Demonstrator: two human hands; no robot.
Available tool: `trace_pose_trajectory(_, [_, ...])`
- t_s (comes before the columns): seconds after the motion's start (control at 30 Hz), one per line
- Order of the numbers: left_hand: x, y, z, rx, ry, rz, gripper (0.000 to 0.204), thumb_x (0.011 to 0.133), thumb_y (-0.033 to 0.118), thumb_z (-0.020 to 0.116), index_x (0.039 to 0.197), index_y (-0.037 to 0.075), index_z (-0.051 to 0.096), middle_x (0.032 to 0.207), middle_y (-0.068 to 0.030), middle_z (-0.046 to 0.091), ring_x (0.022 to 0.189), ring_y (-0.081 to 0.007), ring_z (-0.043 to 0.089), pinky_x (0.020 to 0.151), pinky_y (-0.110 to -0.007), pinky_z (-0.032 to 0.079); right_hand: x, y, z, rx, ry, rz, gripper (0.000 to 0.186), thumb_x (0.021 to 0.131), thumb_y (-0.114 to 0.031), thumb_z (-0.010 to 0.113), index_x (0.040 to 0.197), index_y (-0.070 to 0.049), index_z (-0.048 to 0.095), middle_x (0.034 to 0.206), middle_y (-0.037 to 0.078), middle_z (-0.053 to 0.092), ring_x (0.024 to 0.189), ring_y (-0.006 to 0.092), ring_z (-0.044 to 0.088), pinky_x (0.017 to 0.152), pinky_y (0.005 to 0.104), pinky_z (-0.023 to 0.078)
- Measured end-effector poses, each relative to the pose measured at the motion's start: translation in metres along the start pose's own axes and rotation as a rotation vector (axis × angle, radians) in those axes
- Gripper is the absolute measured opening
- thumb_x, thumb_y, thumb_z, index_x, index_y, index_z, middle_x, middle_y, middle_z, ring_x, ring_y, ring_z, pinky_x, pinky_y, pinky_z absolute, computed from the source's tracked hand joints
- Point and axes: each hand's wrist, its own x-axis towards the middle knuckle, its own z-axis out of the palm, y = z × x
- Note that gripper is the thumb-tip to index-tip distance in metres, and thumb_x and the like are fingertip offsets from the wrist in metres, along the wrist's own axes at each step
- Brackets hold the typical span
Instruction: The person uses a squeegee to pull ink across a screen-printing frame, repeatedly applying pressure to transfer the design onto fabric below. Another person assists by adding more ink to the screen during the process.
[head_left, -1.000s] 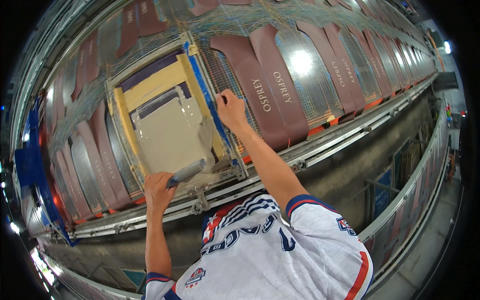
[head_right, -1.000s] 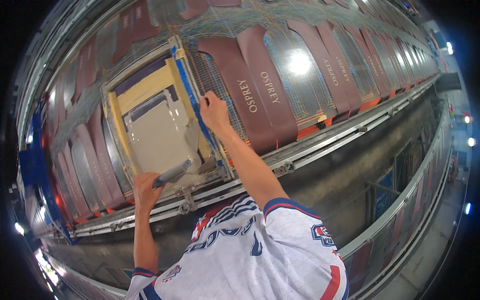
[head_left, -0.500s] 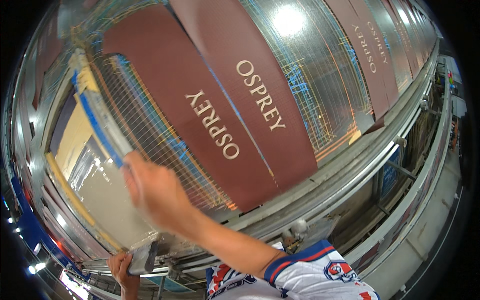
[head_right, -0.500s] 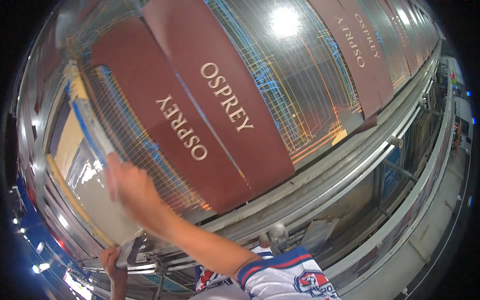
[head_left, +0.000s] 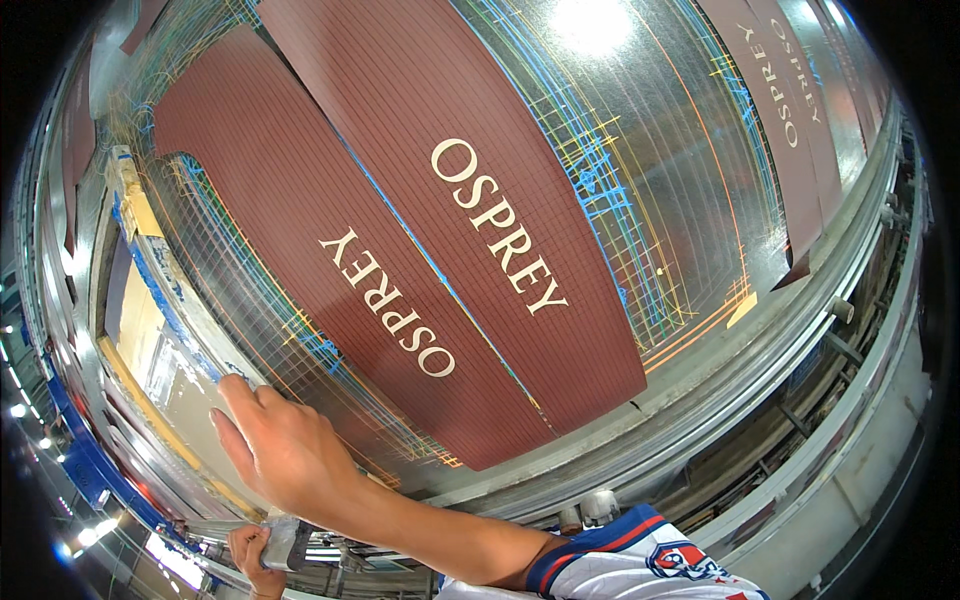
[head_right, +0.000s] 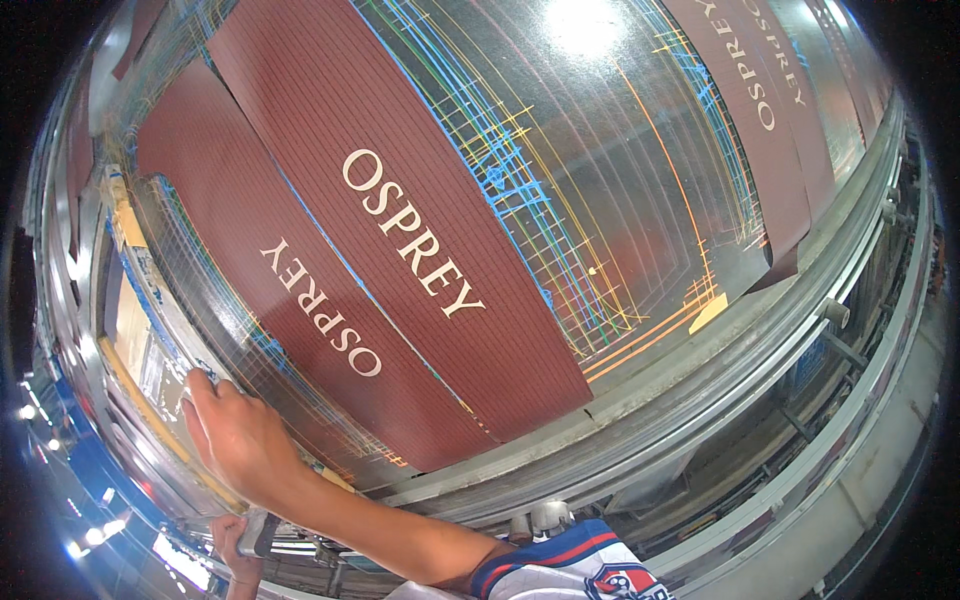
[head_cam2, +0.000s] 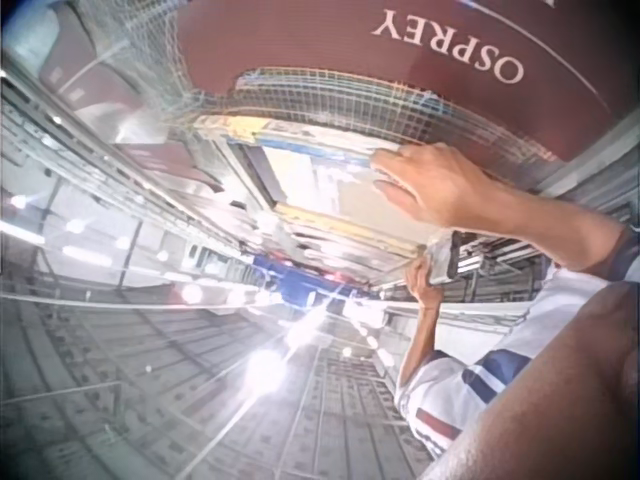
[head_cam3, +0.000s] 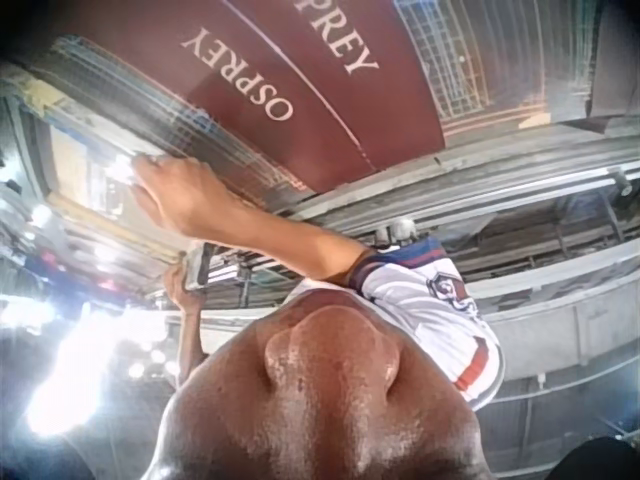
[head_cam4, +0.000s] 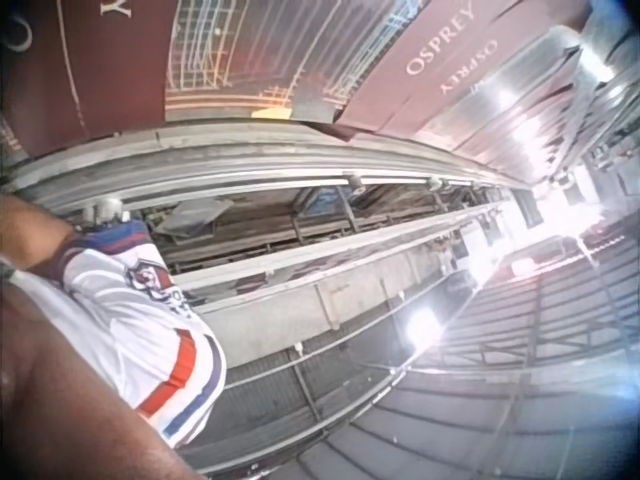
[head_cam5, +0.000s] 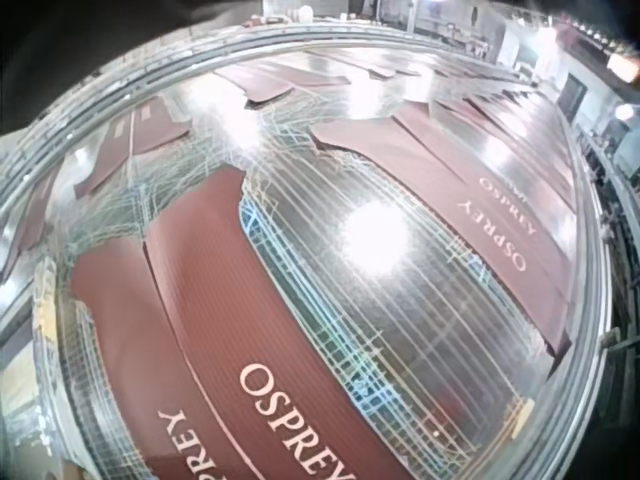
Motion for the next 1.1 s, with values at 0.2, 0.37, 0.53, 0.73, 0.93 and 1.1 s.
trace_pose_trajectory(0.2, [0.0, -0.002, -0.003, -0.041, -0.01, -0.013, 0.028, 0.079, 0.018, 0.073, 0.103, 0.005, 0.067, 0.093, -0.0129, 0.06, 0.084, -0.033, 0.057, 0.076, -0.045, 0.043, -0.001, -0.002, -0.001, -0.004, 0.023, -0.013, 0.027, 0.101, -0.018, 0.063, 0.118, 0.0, 0.053, 0.077, 0.02, 0.062, 0.066, 0.0419, 0.067, 0.055, 0.0493, 0.054])
trace_pose_trajectory(0.37, [-0.009, -0.008, 0.0, -0.023, -0.017, -0.06, 0.032, 0.086, 0.031, 0.072, 0.102, 0.004, 0.066, 0.092, -0.0133, 0.059, 0.085, -0.0331, 0.057, 0.075, -0.044, 0.044, -0.001, -0.004, 0.001, -0.05, -0.009, 0.016, 0.027, 0.101, -0.018, 0.062, 0.118, 0.001, 0.052, 0.078, 0.021, 0.062, 0.065, 0.0412, 0.068, 0.056, 0.0487, 0.056])
trace_pose_trajectory(0.53, [-0.002, -0.001, -0.002, -0.037, 0.018, -0.026, 0.029, 0.077, 0.012, 0.076, 0.104, 0.006, 0.068, 0.093, -0.0116, 0.059, 0.083, -0.0327, 0.057, 0.075, -0.044, 0.044, -0.001, -0.004, 0.004, -0.066, -0.011, 0.014, 0.028, 0.101, -0.018, 0.062, 0.119, 0.001, 0.052, 0.078, 0.021, 0.062, 0.065, 0.0416, 0.068, 0.055, 0.0486, 0.057])
trace_pose_trajectory(0.73, [-0.003, -0.003, -0.002, -0.045, 0.025, -0.039, 0.028, 0.076, 0.012, 0.077, 0.102, 0.005, 0.068, 0.093, -0.0123, 0.06, 0.083, -0.0324, 0.058, 0.073, -0.044, 0.045, -0.001, -0.003, 0.004, -0.07, -0.015, 0.013, 0.028, 0.101, -0.018, 0.062, 0.118, 0.001, 0.052, 0.078, 0.022, 0.062, 0.065, 0.0418, 0.069, 0.054, 0.0488, 0.057])
trace_pose_trajectory(0.93, [-0.006, -0.009, -0.002, -0.014, -0.005, 0.0, 0.03, 0.076, 0.012, 0.081, 0.101, 0.005, 0.065, 0.094, -0.0135, 0.059, 0.084, -0.0316, 0.058, 0.074, -0.042, 0.046, -0.003, -0.005, 0.005, -0.084, -0.006, 0.013, 0.028, 0.101, -0.019, 0.062, 0.119, 0.001, 0.052, 0.078, 0.022, 0.063, 0.067, 0.0426, 0.069, 0.056, 0.0486, 0.058])
trace_pose_trajectory(1.1, [0.001, -0.003, -0.005, -0.043, 0.019, -0.017, 0.024, 0.075, 0.009, 0.076, 0.097, 0.004, 0.069, 0.09, -0.0123, 0.061, 0.081, -0.0325, 0.058, 0.073, -0.043, 0.046, -0.004, -0.006, 0.006, -0.072, 0.012, 0.027, 0.032, 0.1, -0.02, 0.063, 0.123, 0.0, 0.053, 0.08, 0.022, 0.063, 0.069, 0.0424, 0.069, 0.058, 0.049, 0.057])
